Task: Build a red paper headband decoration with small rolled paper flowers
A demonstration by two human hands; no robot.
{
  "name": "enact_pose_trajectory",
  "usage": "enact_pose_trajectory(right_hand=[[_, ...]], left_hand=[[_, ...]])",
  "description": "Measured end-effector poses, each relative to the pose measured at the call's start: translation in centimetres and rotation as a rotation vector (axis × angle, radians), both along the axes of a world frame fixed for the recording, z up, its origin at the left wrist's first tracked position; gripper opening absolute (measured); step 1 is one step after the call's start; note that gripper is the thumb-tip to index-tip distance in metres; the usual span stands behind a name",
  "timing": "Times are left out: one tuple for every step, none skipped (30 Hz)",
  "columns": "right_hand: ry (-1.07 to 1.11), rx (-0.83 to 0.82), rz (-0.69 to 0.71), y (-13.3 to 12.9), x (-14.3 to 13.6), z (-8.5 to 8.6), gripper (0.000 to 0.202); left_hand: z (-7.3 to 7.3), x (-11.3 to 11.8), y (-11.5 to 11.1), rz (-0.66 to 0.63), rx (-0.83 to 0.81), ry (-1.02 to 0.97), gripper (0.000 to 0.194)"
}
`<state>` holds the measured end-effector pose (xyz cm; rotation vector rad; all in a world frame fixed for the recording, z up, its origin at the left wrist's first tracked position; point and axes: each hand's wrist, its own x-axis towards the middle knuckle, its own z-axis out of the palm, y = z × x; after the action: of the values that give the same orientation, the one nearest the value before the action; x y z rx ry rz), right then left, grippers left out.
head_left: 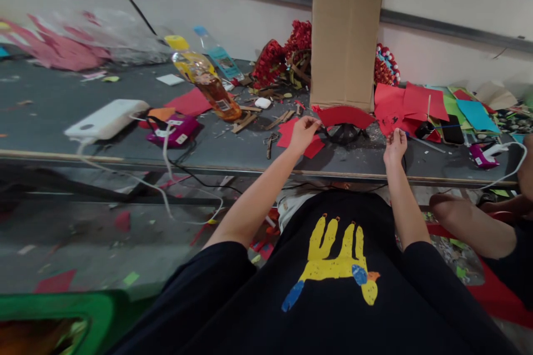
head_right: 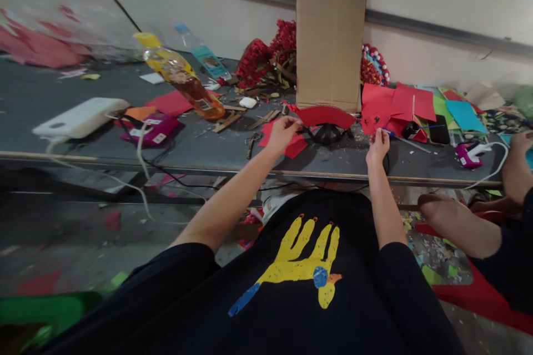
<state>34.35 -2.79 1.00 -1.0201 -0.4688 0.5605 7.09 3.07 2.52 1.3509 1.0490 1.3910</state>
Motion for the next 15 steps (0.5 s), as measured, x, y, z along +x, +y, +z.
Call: enact_pose_trajectory(right_hand=[[-0.001, 0.003, 0.000, -0.1, -0.1, 0.1, 0.032], [0.002, 0.008, -0.002, -0.1, -0.2, 0.2, 0.032], [0.008, 0.018, -0.007, -0.2, -0.3, 0.3, 0.033], [0.011, 0.030, -0.012, -0.2, -0.4, 0.4, 0.033], [0.010, 0.041, -0.018, -0.3, -0.4, 0.6, 0.034], [0.003, 0.048, -0.023, -0.3, -0.5, 0.7, 0.035], [-0.005, 0.052, -0.031, -0.3, -0.5, 0.9, 0.035], [-0.012, 0.055, -0.042, -0.3, -0.5, 1.1, 0.036], [-0.016, 0.060, -0.060, -0.4, -0.5, 1.3, 0.035], [-0.020, 0.068, -0.081, -0.6, -0.6, 1.5, 0.035], [-0.026, 0.082, -0.104, -0.9, -0.7, 1.8, 0.034], [-0.035, 0.100, -0.125, -1.2, -1.0, 2.1, 0.033], [-0.048, 0.119, -0.141, -1.7, -1.4, 2.5, 0.032], [-0.062, 0.138, -0.146, -2.4, -2.0, 2.8, 0.031], [-0.072, 0.156, -0.132, -3.0, -2.8, 3.2, 0.029]], left_hand=[[-0.1, 0.0, -0.1, 0.012, -0.014, -0.006, 0.005], [-0.1, 0.0, -0.2, 0.028, -0.022, 0.000, 0.005], [-0.2, 0.0, -0.4, 0.048, -0.020, 0.018, 0.006], [-0.4, -0.1, -0.7, 0.071, -0.010, 0.041, 0.007], [-0.5, -0.3, -1.0, 0.096, 0.008, 0.067, 0.008], [-0.7, -0.5, -1.3, 0.120, 0.025, 0.093, 0.009], [-0.9, -0.7, -1.7, 0.142, 0.039, 0.112, 0.009], [-1.1, -0.8, -2.2, 0.152, 0.043, 0.130, 0.010], [-1.2, -1.0, -2.7, 0.150, 0.040, 0.140, 0.011], [-1.3, -1.0, -3.4, 0.144, 0.037, 0.143, 0.012], [-1.2, -1.0, -4.2, 0.132, 0.032, 0.144, 0.013], [-1.0, -0.8, -5.1, 0.116, 0.021, 0.142, 0.015], [-0.7, -0.6, -6.1, 0.092, 0.019, 0.138, 0.018], [-0.4, -0.2, -7.2, 0.043, 0.023, 0.135, 0.021], [0.0, 0.3, -8.4, -0.004, 0.027, 0.124, 0.023]])
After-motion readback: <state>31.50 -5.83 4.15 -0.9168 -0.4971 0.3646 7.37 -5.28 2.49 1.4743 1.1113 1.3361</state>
